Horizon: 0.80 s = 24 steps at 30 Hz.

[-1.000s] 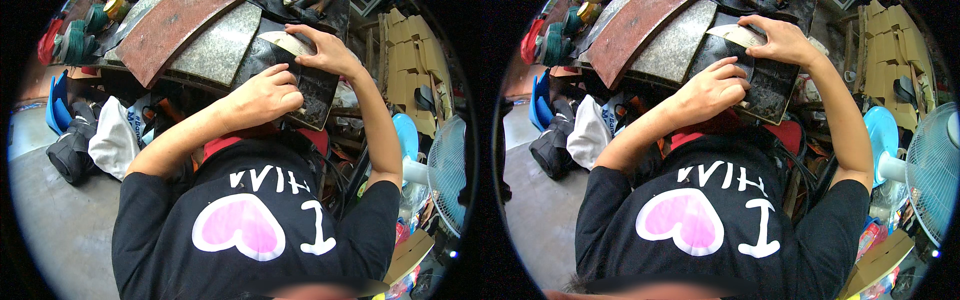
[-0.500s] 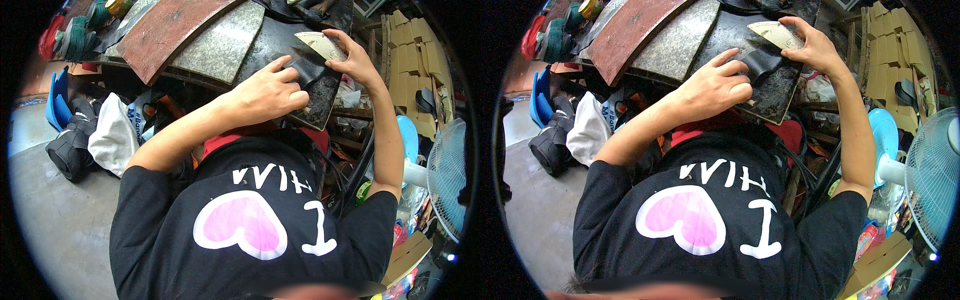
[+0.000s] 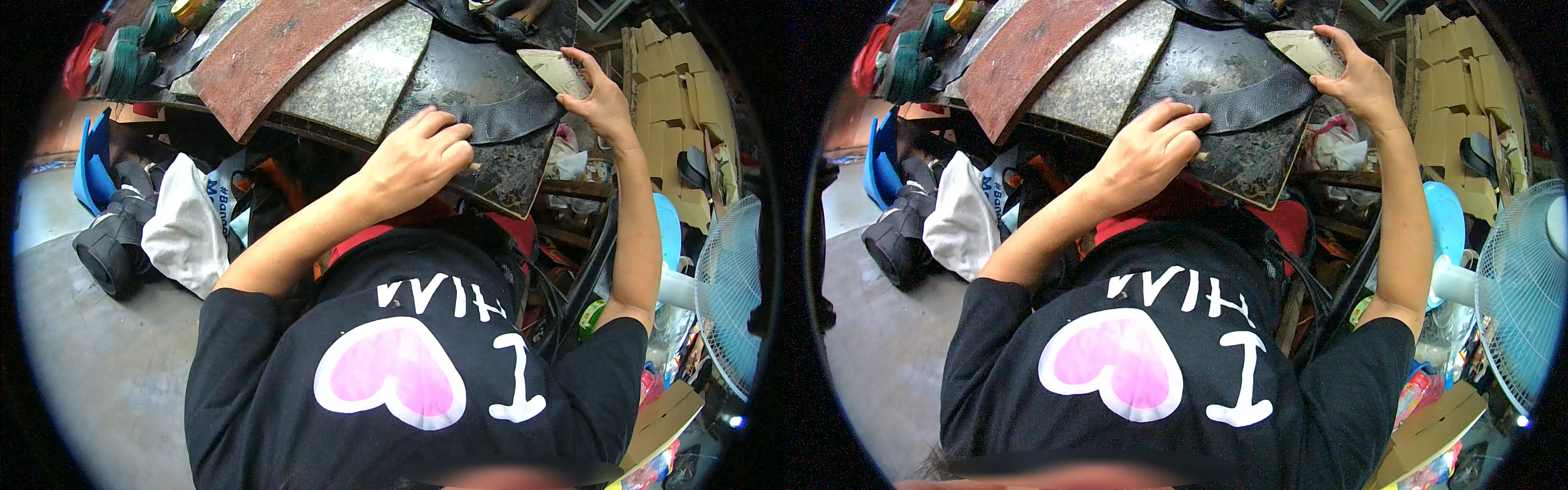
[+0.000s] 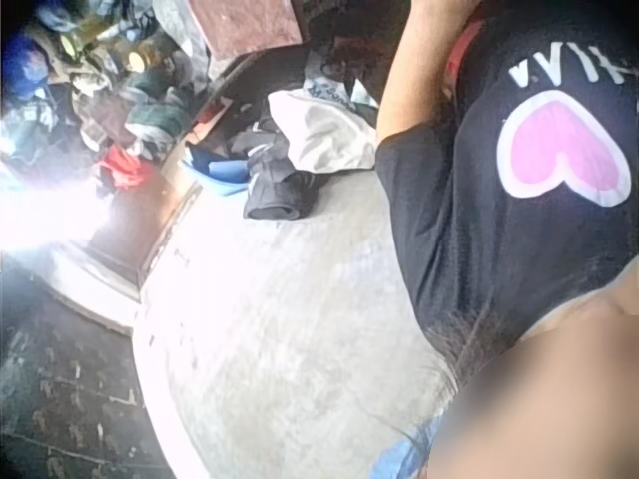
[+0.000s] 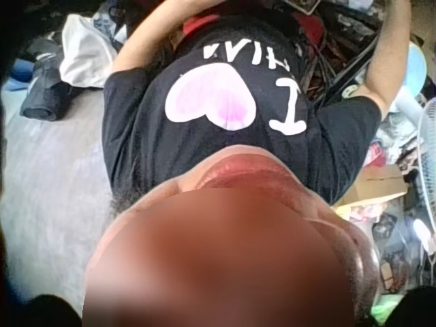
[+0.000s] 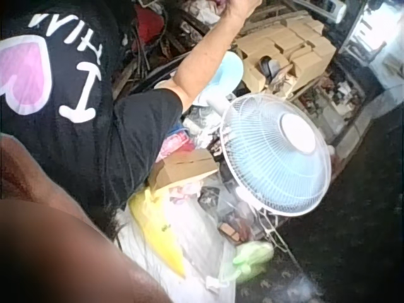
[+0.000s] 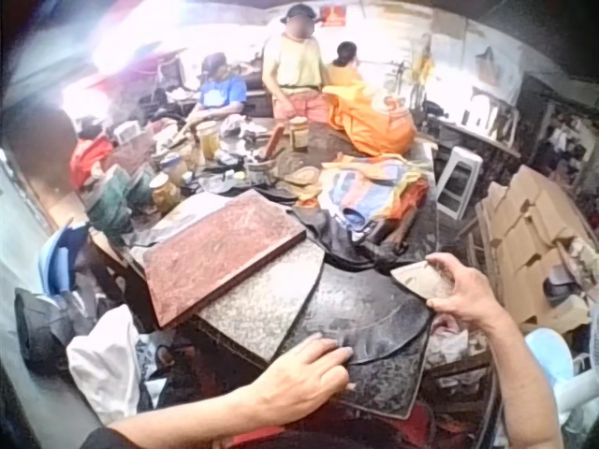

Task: The person aligns a curved white template on a reddish-brown leather piece, then uses a red-handled hole punch to create holes along the template edge. They insert small metal fasteners into the holes and hammer them flush with a small hammer. The person flips the leather to inspect the fastened side and continues hammering additional fasteners.

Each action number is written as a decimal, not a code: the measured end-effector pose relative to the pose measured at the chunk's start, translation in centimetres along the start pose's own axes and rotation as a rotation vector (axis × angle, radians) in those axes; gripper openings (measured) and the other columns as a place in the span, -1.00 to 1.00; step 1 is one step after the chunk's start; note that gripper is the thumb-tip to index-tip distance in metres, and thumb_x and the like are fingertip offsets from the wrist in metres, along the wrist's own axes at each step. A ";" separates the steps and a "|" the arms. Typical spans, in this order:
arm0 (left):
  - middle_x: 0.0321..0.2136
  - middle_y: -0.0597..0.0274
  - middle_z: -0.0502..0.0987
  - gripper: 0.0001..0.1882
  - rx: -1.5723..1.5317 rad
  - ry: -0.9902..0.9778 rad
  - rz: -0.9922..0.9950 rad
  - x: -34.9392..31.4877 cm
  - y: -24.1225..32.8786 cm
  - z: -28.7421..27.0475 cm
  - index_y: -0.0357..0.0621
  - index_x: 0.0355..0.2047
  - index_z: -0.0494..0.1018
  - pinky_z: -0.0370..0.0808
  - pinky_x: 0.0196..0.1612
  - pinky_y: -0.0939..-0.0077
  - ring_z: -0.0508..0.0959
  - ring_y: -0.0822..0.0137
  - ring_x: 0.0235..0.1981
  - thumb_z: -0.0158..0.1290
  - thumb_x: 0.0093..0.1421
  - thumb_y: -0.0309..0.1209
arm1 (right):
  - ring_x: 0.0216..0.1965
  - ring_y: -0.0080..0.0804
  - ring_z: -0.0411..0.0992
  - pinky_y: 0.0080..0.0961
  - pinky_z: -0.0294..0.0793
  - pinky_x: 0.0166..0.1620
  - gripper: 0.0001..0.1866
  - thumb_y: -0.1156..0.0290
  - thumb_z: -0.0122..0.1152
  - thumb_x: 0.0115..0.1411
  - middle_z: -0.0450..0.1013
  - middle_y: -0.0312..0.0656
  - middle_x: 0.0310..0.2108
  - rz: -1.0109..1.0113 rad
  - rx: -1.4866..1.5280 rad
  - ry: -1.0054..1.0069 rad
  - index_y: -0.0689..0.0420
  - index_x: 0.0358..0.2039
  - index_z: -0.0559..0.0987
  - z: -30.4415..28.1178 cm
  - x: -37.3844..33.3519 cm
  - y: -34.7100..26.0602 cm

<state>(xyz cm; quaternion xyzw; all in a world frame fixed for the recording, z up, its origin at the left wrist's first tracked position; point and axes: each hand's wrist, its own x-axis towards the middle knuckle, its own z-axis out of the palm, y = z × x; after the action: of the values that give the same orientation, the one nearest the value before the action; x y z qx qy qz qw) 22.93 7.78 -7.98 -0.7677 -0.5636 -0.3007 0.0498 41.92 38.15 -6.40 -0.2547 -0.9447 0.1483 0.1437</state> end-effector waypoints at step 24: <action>-0.11 0.02 0.57 -0.79 0.003 0.297 -0.133 -3.5 0.6 -2.2 -0.16 -0.42 0.36 0.53 -0.05 0.22 0.55 0.01 -0.12 0.17 -0.04 -0.50 | -0.24 -0.19 0.53 -0.30 0.56 -0.16 -0.26 0.28 0.44 -0.08 0.42 -0.21 -0.23 -0.527 -0.039 -0.188 -0.13 0.20 0.47 2.1 -1.7 -14.6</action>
<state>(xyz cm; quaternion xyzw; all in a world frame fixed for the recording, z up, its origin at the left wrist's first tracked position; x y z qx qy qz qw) 21.98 3.75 -7.85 -0.6757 -0.6002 -0.4126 0.1136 36.18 24.77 -3.45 0.0119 -0.9902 0.1107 0.0843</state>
